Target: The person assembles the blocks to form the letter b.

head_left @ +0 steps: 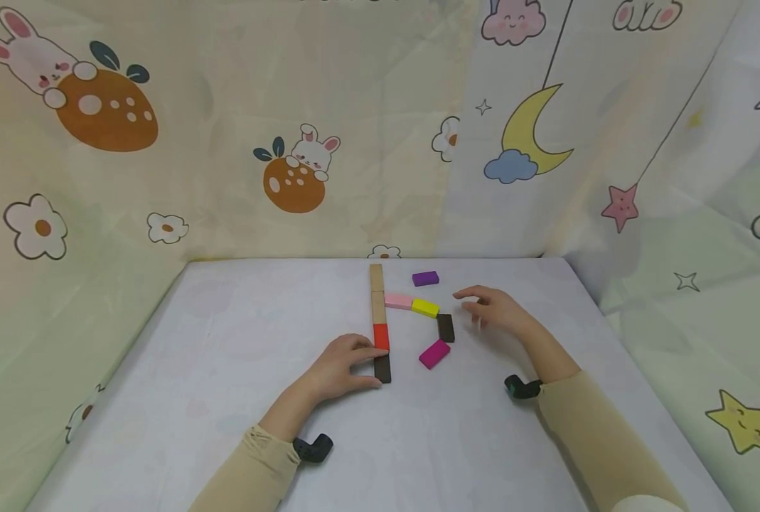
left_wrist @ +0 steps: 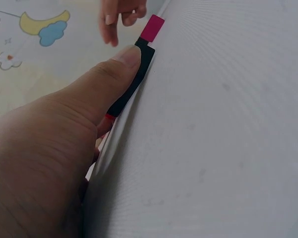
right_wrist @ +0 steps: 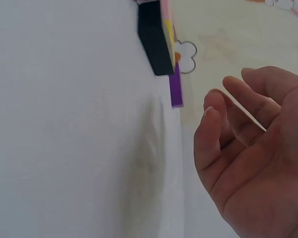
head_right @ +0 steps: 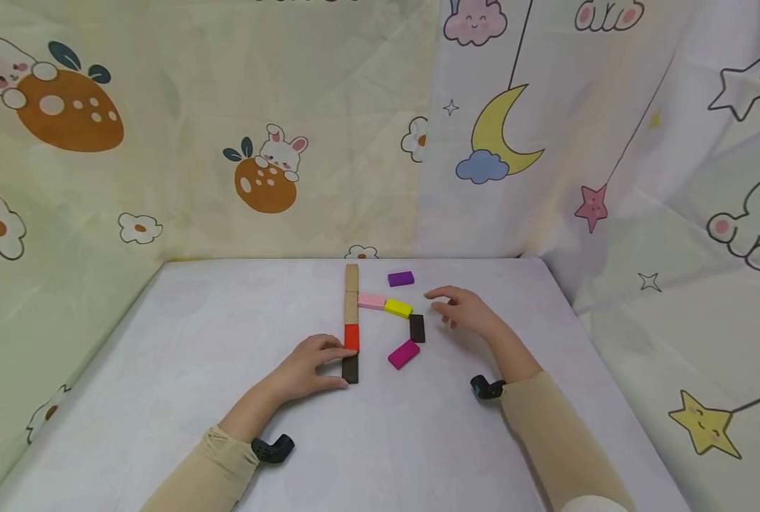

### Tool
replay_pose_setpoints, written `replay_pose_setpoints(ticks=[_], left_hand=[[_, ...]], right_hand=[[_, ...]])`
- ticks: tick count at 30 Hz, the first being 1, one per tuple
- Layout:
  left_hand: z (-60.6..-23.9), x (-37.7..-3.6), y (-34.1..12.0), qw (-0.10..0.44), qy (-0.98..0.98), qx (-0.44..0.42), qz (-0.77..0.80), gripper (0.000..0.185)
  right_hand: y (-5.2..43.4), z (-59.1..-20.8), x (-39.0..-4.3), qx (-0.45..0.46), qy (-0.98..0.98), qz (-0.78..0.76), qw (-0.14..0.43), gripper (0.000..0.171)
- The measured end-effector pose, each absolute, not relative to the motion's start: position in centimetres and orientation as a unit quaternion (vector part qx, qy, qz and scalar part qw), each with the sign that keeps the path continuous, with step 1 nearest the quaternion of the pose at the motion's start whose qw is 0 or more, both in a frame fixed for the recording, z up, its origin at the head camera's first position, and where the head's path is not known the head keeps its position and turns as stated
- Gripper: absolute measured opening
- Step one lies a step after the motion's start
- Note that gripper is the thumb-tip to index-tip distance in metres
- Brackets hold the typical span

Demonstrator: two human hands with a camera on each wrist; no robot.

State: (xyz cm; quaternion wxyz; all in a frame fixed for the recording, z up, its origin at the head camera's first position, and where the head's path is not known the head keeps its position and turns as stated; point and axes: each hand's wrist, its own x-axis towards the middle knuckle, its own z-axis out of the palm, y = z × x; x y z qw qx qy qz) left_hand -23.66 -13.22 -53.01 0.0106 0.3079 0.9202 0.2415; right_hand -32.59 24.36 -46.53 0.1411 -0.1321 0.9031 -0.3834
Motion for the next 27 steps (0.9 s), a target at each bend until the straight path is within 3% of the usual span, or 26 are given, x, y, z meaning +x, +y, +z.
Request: replay_pose_setpoints(ticks=[14, 27], left_hand=[[-53.1, -23.6, -12.9, 0.012, 0.923, 0.302, 0.24, 0.057], [-52.7, -23.6, -13.0, 0.014, 0.926, 0.296, 0.232, 0.063]], right_hand=[[25.0, -46.8, -39.4, -0.11, 0.924, -0.325, 0.167, 0.046], [22.7, -47.1, -41.5, -0.091, 0.929, -0.316, 0.173, 0.052]])
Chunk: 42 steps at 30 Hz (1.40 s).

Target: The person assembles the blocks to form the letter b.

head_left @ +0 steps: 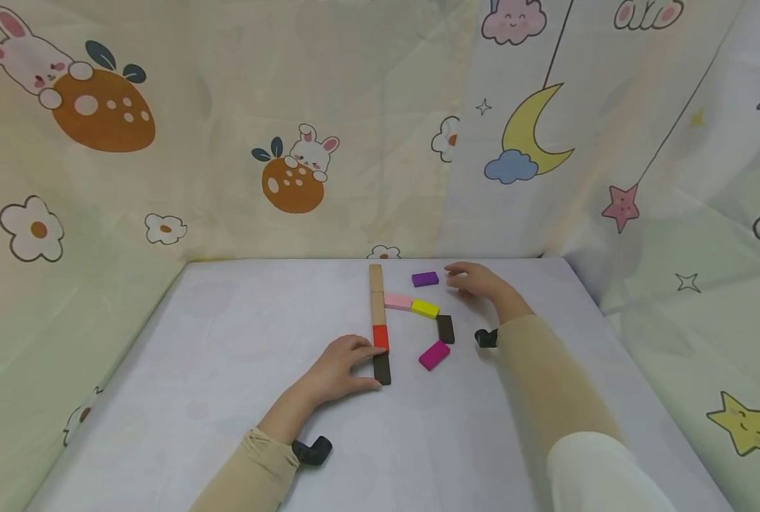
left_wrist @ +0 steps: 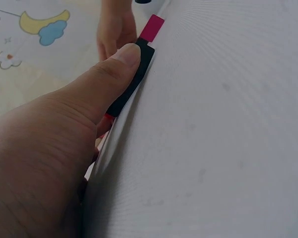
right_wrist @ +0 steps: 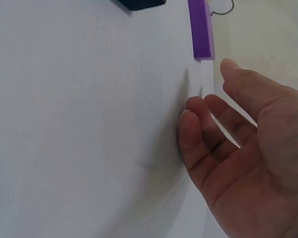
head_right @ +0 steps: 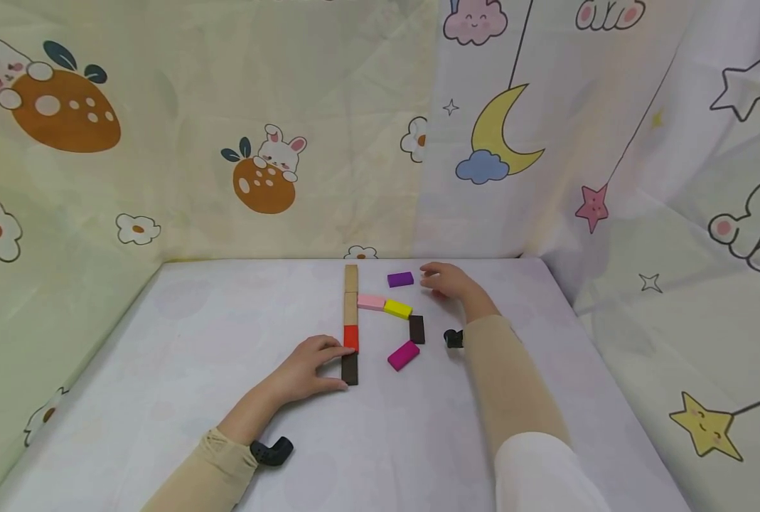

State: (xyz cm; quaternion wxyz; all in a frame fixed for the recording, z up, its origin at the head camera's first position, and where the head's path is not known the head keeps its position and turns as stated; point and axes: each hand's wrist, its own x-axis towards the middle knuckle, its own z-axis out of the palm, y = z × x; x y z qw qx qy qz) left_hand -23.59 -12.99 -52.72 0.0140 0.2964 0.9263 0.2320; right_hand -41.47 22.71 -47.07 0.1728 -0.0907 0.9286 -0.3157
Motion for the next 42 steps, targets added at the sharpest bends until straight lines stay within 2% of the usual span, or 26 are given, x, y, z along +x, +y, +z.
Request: replay_pose_setpoints(ticks=[18, 31, 38, 42], left_hand=[[-53.1, -23.6, -13.4, 0.002, 0.925, 0.296, 0.239, 0.064], [-52.7, -23.7, -13.2, 0.005, 0.926, 0.293, 0.24, 0.064], [-52.7, -23.7, -13.1, 0.003, 0.924, 0.299, 0.239, 0.064], [-52.8, -23.7, -13.1, 0.002, 0.924, 0.299, 0.236, 0.063]], right_hand=[[20.2, -47.9, -42.3, -0.124, 0.946, -0.261, 0.147, 0.052], [19.8, -48.4, -42.5, -0.123, 0.953, -0.256, 0.104, 0.036], [20.0, -48.2, -42.2, -0.114, 0.958, -0.246, 0.096, 0.037], [19.9, -48.0, -42.1, -0.131, 0.958, -0.24, 0.092, 0.043]])
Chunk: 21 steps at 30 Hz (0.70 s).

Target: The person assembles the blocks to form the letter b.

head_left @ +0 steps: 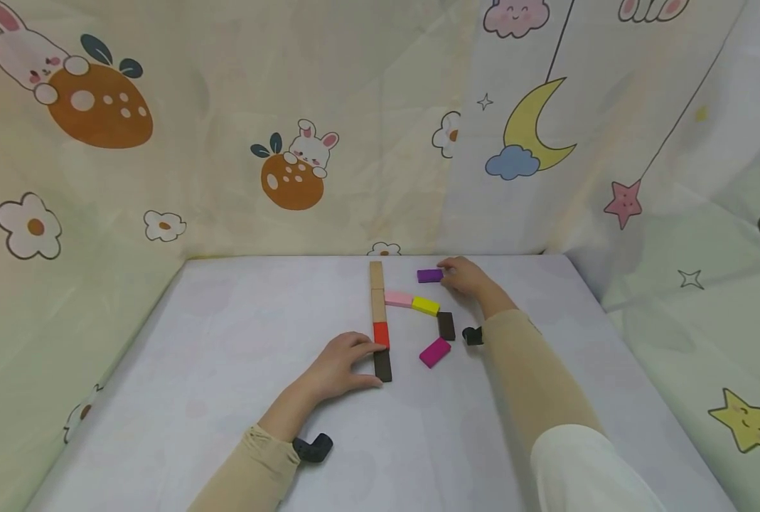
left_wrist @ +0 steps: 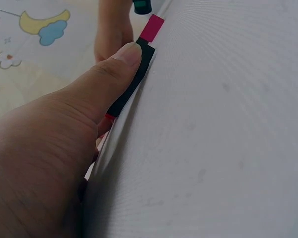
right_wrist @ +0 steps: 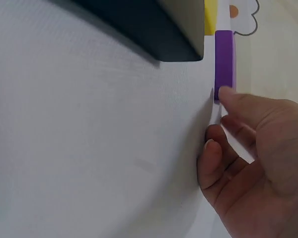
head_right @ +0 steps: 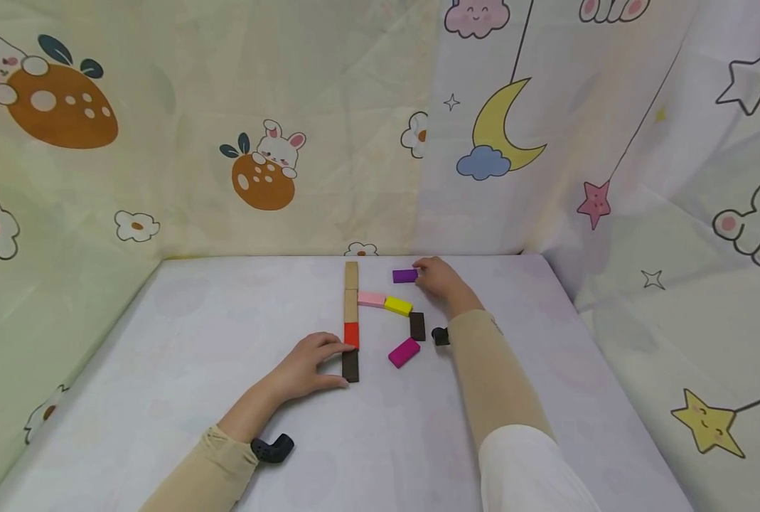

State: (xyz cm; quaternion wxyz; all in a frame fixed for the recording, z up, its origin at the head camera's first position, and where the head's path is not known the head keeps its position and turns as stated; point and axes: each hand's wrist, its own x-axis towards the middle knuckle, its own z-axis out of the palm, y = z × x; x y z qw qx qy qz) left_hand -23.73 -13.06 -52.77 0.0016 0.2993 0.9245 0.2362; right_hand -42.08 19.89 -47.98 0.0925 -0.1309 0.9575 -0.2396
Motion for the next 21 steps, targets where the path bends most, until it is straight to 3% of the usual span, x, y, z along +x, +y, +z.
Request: replay_pose_setpoints(ticks=[11, 21], left_hand=[[-52.8, -23.7, -12.8, 0.012, 0.927, 0.293, 0.234, 0.064], [-52.7, -23.7, -12.9, 0.011, 0.929, 0.294, 0.227, 0.064]], right_hand=[[20.2, -48.6, -42.0, -0.147, 0.959, -0.234, 0.065, 0.039], [21.4, -48.7, -41.0, -0.128, 0.947, -0.282, 0.081, 0.04]])
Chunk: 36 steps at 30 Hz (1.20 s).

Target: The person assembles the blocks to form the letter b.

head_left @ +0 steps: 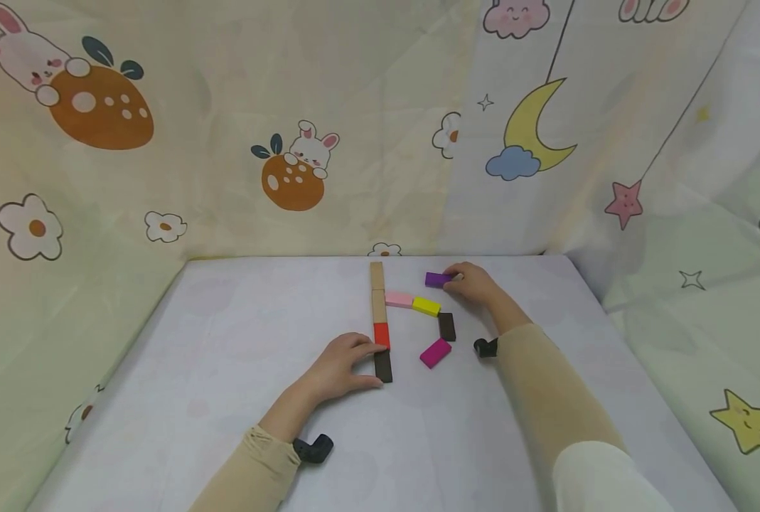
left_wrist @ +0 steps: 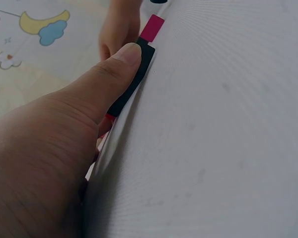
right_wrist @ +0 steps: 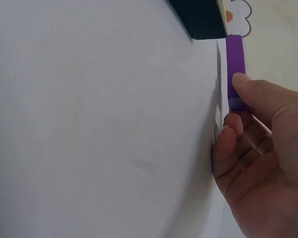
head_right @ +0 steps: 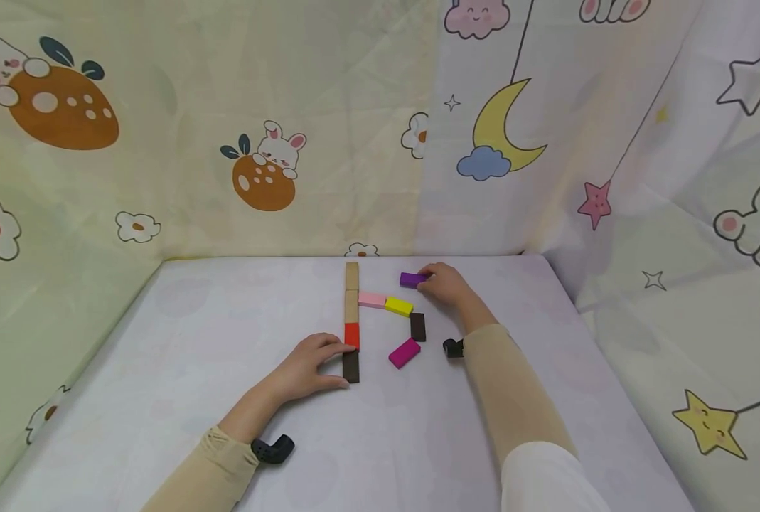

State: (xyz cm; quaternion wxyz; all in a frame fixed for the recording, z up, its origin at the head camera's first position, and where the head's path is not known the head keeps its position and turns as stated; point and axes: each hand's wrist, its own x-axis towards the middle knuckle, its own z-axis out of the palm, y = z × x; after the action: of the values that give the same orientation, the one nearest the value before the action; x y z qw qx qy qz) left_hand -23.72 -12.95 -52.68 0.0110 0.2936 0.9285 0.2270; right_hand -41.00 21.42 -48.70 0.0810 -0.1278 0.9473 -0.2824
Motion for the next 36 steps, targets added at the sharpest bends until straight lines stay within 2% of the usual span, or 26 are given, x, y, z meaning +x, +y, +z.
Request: replay_pose_setpoints(ticks=[14, 36], left_hand=[[-53.0, -23.8, -13.0, -0.001, 0.925, 0.299, 0.234, 0.063], [-52.9, -23.9, -13.0, -0.003, 0.925, 0.301, 0.233, 0.062]], right_hand=[[22.0, -47.8, -39.2, -0.099, 0.937, -0.324, 0.091, 0.041], [21.7, -46.4, -35.1, -0.153, 0.929, -0.332, 0.061, 0.039]])
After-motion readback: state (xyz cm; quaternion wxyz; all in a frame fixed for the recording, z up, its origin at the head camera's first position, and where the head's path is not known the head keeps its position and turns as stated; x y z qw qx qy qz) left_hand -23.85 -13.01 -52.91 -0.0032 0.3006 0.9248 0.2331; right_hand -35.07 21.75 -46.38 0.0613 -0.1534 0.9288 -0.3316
